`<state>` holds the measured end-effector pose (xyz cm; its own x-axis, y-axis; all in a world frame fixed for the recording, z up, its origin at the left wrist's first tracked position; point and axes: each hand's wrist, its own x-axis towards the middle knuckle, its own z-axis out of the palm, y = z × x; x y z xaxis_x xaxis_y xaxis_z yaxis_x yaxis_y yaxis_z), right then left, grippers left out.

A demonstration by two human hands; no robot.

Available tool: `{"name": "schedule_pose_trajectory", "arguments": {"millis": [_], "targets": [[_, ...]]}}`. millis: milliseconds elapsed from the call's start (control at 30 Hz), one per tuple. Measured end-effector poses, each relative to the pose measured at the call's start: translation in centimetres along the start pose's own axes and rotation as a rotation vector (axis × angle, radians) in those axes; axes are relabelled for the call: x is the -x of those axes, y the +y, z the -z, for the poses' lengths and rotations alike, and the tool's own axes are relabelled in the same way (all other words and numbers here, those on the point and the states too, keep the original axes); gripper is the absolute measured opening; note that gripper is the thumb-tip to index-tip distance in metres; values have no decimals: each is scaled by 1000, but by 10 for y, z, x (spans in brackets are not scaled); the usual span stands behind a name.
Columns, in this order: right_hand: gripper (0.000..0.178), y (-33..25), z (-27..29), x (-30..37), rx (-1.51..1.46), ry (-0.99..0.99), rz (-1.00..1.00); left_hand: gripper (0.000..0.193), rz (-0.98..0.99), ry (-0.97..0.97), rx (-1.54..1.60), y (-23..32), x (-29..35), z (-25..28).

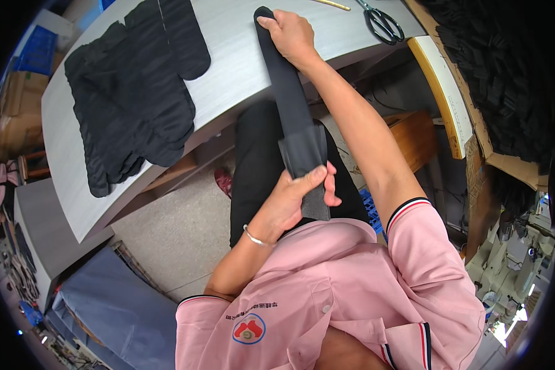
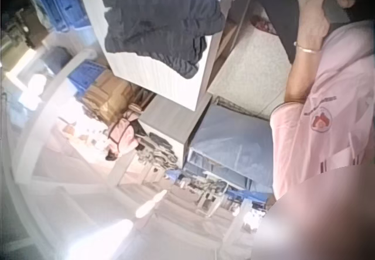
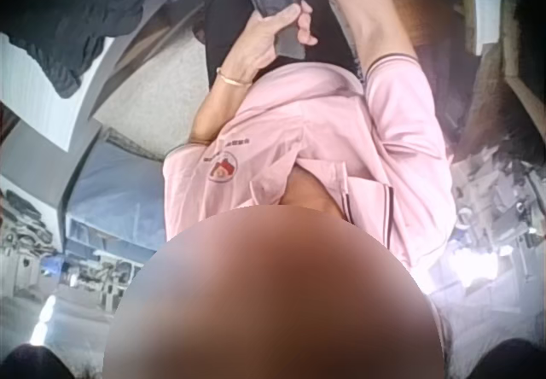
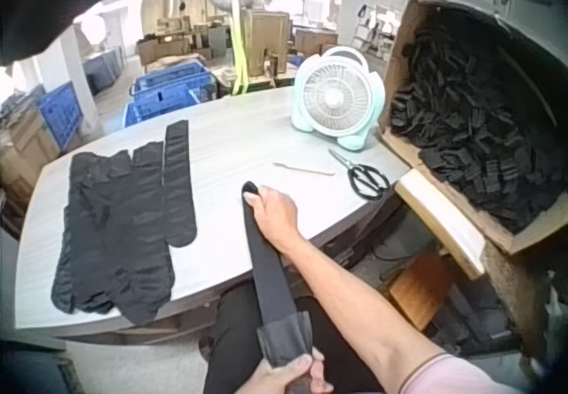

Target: The recorder is turning black fabric straps right-side out and organizing them on a table in a garment factory.

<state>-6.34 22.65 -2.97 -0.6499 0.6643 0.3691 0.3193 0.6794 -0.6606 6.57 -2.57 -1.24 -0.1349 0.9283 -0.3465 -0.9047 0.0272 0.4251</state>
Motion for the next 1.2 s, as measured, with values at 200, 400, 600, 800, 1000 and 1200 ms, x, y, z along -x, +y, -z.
{"name": "schedule_pose_trajectory", "arguments": {"millis": [200,400,600,800,1000,1200], "targets": [[40,4,0,-5,58,29,69,47,39,49,-116,7,3,3],[38,0,0,-2,-70,66,113,90,-19,-177,417,16,-12,13],[39,-3,-2,-5,-21,30,96,53,38,10,123,36,-23,11],[39,5,-17,-26,80,17,176,32,-81,-10,19,37,-25,-3],[37,10,-22,-44,153,46,189,28,-21,22,3,23,-11,-13],[35,-20,41,13,-446,-70,-100,32,-188,215,-94,31,-36,0]]}}
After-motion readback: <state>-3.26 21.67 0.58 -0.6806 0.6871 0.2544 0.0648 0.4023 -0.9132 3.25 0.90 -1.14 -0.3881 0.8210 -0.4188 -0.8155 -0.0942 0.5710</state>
